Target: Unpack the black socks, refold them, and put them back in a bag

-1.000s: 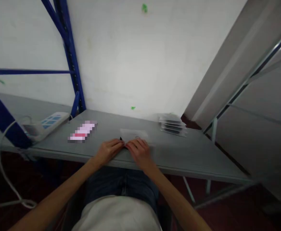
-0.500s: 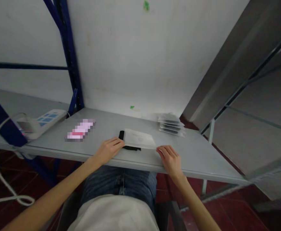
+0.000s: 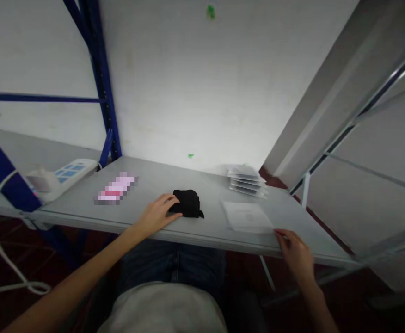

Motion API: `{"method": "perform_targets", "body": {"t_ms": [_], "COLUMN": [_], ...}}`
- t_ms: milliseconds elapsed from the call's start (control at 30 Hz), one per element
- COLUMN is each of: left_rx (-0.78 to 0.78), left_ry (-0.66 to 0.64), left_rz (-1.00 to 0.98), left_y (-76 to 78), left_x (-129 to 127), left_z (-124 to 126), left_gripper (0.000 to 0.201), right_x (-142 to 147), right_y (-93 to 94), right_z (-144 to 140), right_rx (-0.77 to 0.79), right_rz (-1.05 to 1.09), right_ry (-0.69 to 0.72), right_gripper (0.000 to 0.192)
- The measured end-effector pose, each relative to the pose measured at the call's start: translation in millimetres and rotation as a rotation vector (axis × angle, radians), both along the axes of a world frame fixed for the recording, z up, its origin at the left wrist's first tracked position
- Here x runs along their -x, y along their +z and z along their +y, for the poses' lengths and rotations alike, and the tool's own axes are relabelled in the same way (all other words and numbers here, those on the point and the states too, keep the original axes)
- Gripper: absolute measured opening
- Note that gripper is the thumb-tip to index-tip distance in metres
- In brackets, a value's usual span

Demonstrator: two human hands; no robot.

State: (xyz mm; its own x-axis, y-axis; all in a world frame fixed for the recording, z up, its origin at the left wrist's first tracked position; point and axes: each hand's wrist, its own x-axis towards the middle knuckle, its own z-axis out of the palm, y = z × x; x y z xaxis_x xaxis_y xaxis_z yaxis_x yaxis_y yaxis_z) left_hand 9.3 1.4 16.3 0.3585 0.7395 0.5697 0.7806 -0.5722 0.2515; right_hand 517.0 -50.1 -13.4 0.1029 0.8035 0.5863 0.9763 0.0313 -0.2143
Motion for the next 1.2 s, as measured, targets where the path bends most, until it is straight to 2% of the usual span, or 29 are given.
{"method": "perform_targets", "body": {"t_ms": [100,200,300,367,433,500,600,733,833,1033,1200], "left_rx": [0.011,0.014,0.023,0.018,0.008,0.005,0.015,0.033,0.051,0.127,0.131], "left_ry": [0.003,-0.004,-0.037,-0.031,-0.015,-0.029,-0.117,-0.169,-0.215,-0.262,-0.311], "left_rz": [0.016,0.043,0.090,0.118,0.135,0.141,0.179,0.254,0.293,0.232,0.053], "left_y": [0.9,3.8,8.7,13.9,20.0,25.5,29.2,26.5,26.1,31.5,28.6], "left_x": [-5.4,-17.6,-34.3,-46.0,-57.2,-67.5,-80.9,-92.7,-94.6,-86.1,-80.1], "left_z": [2.5,5.8,9.3,11.1,12.0,12.6,15.2,23.2,29.4,36.2,39.1], "left_gripper": [0.028,0.024,0.021,0.021,0.026,0.034,0.045,0.048,0.045,0.032,0.029], "right_x": [-12.7,6.6,48.6,76.9,96.6,104.6,101.3,98.8,114.7,172.9,201.1], "right_y": [-0.6,7.1,13.3,12.9,9.2,4.7,2.2,10.2,17.6,22.6,30.3], "right_z": [-8.1,-8.7,0.0,9.7,20.5,30.3,40.7,45.3,42.2,38.6,48.1], "right_rx": [0.030,-0.007,-0.066,-0.005,0.054,0.087,0.096,0.146,0.156,0.144,0.139], "right_rz": [0.003,-0.051,-0.059,-0.025,-0.041,-0.076,-0.127,-0.128,-0.070,0.152,0.225], "right_ry": [-0.135,-0.174,0.020,0.218,0.273,0.216,0.088,0.026,0.121,0.467,0.531], "right_gripper": [0.043,0.041,0.041,0.040,0.039,0.037,0.034,0.033,0.036,0.039,0.038]}}
